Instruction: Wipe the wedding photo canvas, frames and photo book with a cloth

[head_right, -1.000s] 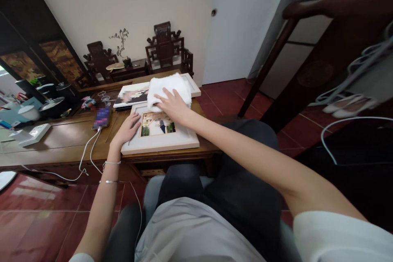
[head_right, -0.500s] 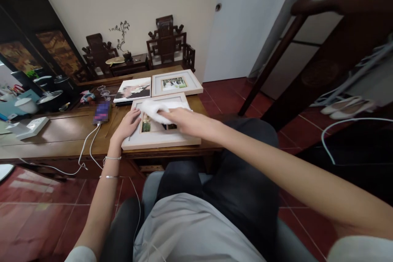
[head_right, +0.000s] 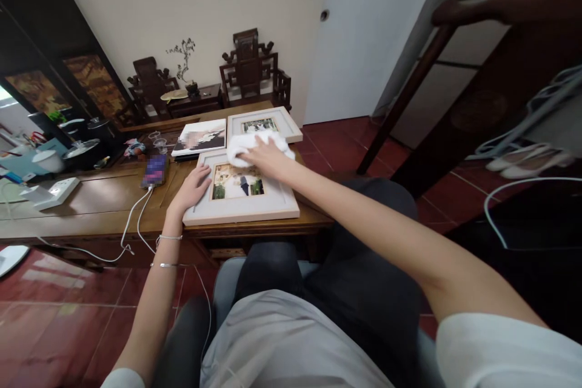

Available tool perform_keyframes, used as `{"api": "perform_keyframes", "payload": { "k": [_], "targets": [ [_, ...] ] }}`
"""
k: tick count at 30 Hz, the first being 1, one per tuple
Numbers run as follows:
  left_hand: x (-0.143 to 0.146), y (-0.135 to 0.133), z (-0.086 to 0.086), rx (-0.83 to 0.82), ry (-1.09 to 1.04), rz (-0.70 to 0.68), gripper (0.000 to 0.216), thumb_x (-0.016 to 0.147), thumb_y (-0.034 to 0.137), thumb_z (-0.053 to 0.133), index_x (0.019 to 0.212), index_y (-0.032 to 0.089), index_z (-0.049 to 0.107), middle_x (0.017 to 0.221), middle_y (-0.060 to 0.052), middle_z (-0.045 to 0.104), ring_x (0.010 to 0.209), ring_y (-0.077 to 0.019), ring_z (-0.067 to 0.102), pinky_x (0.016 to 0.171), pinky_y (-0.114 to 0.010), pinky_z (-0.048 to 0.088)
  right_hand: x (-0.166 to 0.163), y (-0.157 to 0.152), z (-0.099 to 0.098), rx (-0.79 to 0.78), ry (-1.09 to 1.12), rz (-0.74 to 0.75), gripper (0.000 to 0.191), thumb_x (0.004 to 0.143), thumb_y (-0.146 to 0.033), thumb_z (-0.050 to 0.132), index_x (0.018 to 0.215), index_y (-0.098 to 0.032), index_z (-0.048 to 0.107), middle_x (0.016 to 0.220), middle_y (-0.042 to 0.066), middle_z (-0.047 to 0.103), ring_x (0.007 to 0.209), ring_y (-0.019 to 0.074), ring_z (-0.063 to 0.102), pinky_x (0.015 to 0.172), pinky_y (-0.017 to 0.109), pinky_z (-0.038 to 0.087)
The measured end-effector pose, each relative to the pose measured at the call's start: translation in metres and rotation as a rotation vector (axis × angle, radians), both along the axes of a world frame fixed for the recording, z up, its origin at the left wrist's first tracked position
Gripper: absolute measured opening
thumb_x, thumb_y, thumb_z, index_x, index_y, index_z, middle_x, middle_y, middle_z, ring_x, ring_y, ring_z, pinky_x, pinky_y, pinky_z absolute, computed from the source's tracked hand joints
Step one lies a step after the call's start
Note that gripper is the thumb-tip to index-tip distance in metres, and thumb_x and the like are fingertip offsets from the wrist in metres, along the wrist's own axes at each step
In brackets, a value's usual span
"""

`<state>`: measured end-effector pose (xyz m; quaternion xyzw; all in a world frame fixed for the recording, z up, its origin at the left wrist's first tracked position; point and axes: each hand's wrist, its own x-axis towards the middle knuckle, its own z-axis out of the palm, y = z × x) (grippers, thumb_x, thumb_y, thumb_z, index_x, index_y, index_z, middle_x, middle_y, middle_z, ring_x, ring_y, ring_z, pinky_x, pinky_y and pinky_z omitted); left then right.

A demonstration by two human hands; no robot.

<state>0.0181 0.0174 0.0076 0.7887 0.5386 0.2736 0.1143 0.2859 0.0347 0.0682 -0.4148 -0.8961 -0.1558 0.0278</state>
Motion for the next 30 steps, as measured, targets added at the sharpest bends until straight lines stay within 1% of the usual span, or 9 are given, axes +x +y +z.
{"api": "perform_keyframes", "payload": {
  "k": [4, 9, 11, 14, 19, 23, 25, 27, 30],
  "targets": [
    [0.002, -0.001, 0.001, -0.004, 0.016, 0.003, 0.047, 0.094, 0.030, 0.047, 0.133, 0.008, 0.059, 0.149, -0.018, 0.050, 0.147, -0.0266, 0.035, 0.124, -0.044, 0.024, -0.014, -0.032, -0.004, -0.151, -0.065, -0.002, 0.065, 0.083, 0.008, 0.035, 0.139, -0.020, 0.056, 0.138, 0.018, 0.058, 0.124, 0.0393, 0.051, 0.090, 0.053, 0.045],
    [0.003, -0.002, 0.003, 0.013, 0.025, -0.007, 0.045, 0.095, 0.031, 0.046, 0.134, 0.013, 0.059, 0.149, -0.014, 0.051, 0.147, -0.0269, 0.035, 0.123, -0.047, 0.025, -0.008, -0.097, 0.024, -0.399, -0.062, 0.025, 0.060, 0.085, 0.003, 0.039, 0.135, -0.020, 0.061, 0.109, 0.020, 0.070, 0.104, 0.0328, 0.065, 0.079, 0.037, 0.046],
    [0.003, -0.002, 0.002, 0.021, 0.038, -0.014, 0.045, 0.095, 0.031, 0.045, 0.134, 0.012, 0.059, 0.149, -0.015, 0.051, 0.147, -0.0276, 0.035, 0.123, -0.048, 0.025, -0.006, -0.117, 0.027, -0.452, -0.023, 0.094, 0.061, 0.082, 0.003, 0.041, 0.135, -0.020, 0.061, 0.107, 0.018, 0.071, 0.104, 0.0311, 0.066, 0.081, 0.035, 0.046],
    [0.002, -0.001, 0.001, 0.024, 0.052, -0.017, 0.046, 0.095, 0.031, 0.045, 0.134, 0.011, 0.059, 0.149, -0.015, 0.050, 0.147, -0.0276, 0.035, 0.123, -0.047, 0.025, -0.006, -0.126, 0.016, -0.463, 0.058, 0.116, 0.072, 0.077, 0.007, 0.041, 0.141, -0.023, 0.055, 0.118, 0.016, 0.069, 0.119, 0.0329, 0.059, 0.091, 0.039, 0.045],
    [0.001, 0.000, 0.001, 0.009, 0.059, -0.016, 0.044, 0.096, 0.032, 0.046, 0.135, 0.015, 0.058, 0.151, -0.013, 0.049, 0.147, -0.0270, 0.034, 0.123, -0.048, 0.025, -0.008, -0.070, -0.008, -0.323, 0.183, -0.029, 0.084, 0.073, 0.010, 0.034, 0.150, -0.021, 0.044, 0.140, 0.018, 0.056, 0.141, 0.0373, 0.036, 0.105, 0.058, 0.035],
    [0.000, 0.000, 0.003, -0.017, 0.063, -0.015, 0.046, 0.096, 0.031, 0.046, 0.136, 0.013, 0.057, 0.151, -0.015, 0.048, 0.147, -0.0267, 0.034, 0.123, -0.047, 0.025, -0.001, 0.003, -0.006, -0.062, 0.281, -0.165, 0.080, 0.076, 0.009, 0.030, 0.148, -0.022, 0.046, 0.158, 0.013, 0.037, 0.148, 0.0401, 0.018, 0.107, 0.074, 0.022],
    [0.000, 0.000, 0.003, -0.015, 0.049, -0.018, 0.045, 0.096, 0.032, 0.046, 0.136, 0.015, 0.057, 0.151, -0.013, 0.048, 0.148, -0.0264, 0.034, 0.123, -0.047, 0.025, 0.000, 0.028, -0.006, -0.030, 0.263, -0.202, 0.077, 0.078, 0.008, 0.030, 0.146, -0.022, 0.048, 0.160, 0.010, 0.035, 0.147, 0.0420, 0.016, 0.104, 0.077, 0.020],
    [0.000, 0.000, 0.003, -0.014, 0.039, -0.015, 0.046, 0.096, 0.033, 0.046, 0.136, 0.014, 0.057, 0.151, -0.014, 0.048, 0.148, -0.0264, 0.033, 0.123, -0.046, 0.024, -0.002, 0.037, -0.010, -0.080, 0.189, -0.172, 0.075, 0.078, 0.008, 0.032, 0.143, -0.023, 0.051, 0.156, 0.011, 0.042, 0.144, 0.0415, 0.022, 0.102, 0.075, 0.026],
    [0.000, 0.000, 0.002, -0.014, 0.046, -0.009, 0.047, 0.095, 0.032, 0.045, 0.135, 0.010, 0.057, 0.150, -0.016, 0.049, 0.148, -0.0262, 0.034, 0.124, -0.045, 0.024, -0.010, 0.018, -0.015, -0.165, 0.071, -0.084, 0.072, 0.076, 0.009, 0.034, 0.136, -0.024, 0.059, 0.152, 0.011, 0.047, 0.136, 0.0396, 0.035, 0.098, 0.069, 0.034]
  ]
}}
